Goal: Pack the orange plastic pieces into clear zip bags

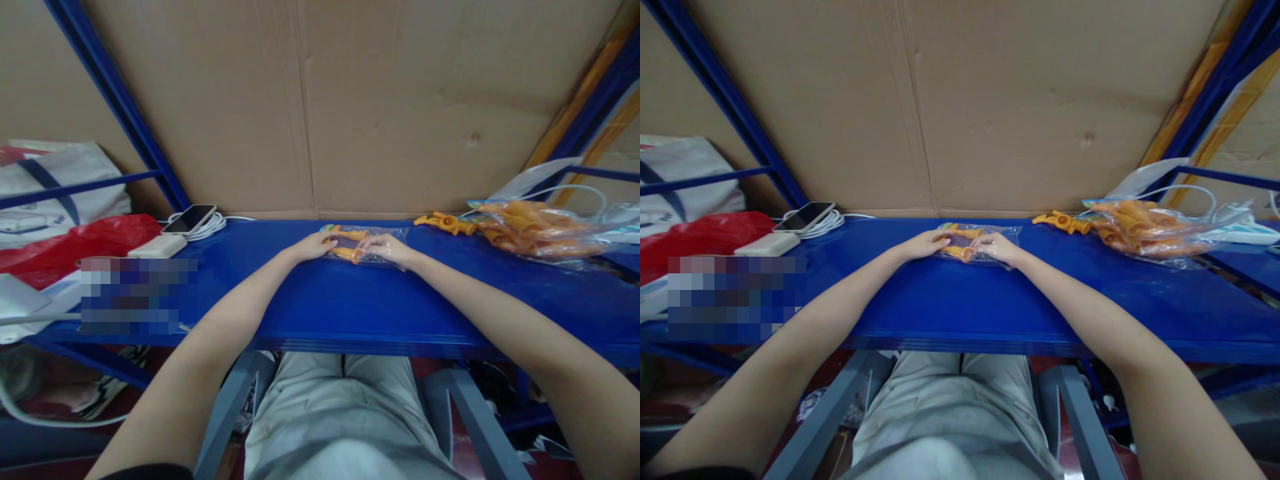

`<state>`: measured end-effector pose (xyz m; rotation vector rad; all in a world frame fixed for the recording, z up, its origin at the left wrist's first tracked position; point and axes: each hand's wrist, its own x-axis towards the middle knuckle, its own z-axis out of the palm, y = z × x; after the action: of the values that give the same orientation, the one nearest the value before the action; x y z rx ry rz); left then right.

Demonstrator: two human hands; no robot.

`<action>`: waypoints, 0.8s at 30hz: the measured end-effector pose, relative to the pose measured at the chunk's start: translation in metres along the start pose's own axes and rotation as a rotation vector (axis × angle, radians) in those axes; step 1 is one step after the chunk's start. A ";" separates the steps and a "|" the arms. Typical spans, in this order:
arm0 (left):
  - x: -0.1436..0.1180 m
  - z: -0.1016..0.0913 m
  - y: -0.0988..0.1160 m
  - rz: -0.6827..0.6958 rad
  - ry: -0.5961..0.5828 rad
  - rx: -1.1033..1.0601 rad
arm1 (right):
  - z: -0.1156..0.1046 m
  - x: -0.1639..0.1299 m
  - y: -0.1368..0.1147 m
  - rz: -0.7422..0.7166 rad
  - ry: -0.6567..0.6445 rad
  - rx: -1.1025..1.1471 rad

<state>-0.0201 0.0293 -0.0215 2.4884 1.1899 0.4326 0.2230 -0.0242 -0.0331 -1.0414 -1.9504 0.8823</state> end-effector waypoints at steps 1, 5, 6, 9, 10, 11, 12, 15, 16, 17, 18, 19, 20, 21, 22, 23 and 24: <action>0.000 0.000 0.001 -0.002 0.003 0.000 | 0.001 -0.001 -0.002 -0.003 -0.022 0.018; -0.002 -0.001 0.004 0.024 0.017 0.007 | 0.004 -0.004 -0.009 -0.019 -0.107 0.033; -0.001 -0.001 0.004 0.041 0.023 0.008 | 0.004 -0.005 -0.009 -0.015 -0.113 0.022; -0.001 -0.001 0.004 0.076 0.049 0.016 | 0.003 -0.005 -0.009 -0.001 -0.127 -0.022; -0.001 -0.001 0.004 0.079 0.057 0.024 | 0.002 -0.004 -0.009 -0.006 -0.139 -0.034; -0.002 -0.001 0.004 0.077 0.062 0.036 | 0.002 -0.004 -0.009 -0.017 -0.153 -0.040; -0.002 -0.001 0.005 0.073 0.065 0.052 | 0.002 -0.004 -0.009 -0.029 -0.165 -0.040; -0.003 -0.002 0.009 0.055 0.060 0.104 | 0.003 -0.004 -0.010 -0.017 -0.160 -0.009; -0.004 -0.002 0.009 0.050 0.057 0.116 | 0.004 -0.004 -0.010 0.004 -0.150 0.006; -0.004 -0.002 0.010 0.047 0.054 0.125 | 0.004 -0.004 -0.011 0.027 -0.142 0.020; -0.004 -0.002 0.010 0.046 0.053 0.132 | 0.004 -0.004 -0.011 0.048 -0.133 0.034; -0.003 -0.002 0.010 0.049 0.051 0.139 | 0.004 -0.005 -0.011 0.066 -0.124 0.048; -0.003 -0.002 0.009 0.054 0.050 0.146 | 0.004 -0.005 -0.011 0.081 -0.118 0.063; -0.003 -0.001 0.009 0.060 0.048 0.152 | 0.004 -0.005 -0.010 0.093 -0.113 0.077; -0.003 -0.002 0.008 0.066 0.045 0.158 | 0.004 -0.005 -0.009 0.101 -0.107 0.093; -0.003 -0.002 0.008 0.072 0.042 0.162 | 0.004 -0.005 -0.008 0.104 -0.097 0.107; -0.003 -0.002 0.008 0.075 0.039 0.163 | 0.004 -0.004 -0.007 0.104 -0.082 0.120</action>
<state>-0.0173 0.0228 -0.0168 2.6825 1.1932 0.4203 0.2188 -0.0318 -0.0309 -1.0591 -1.8982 1.1014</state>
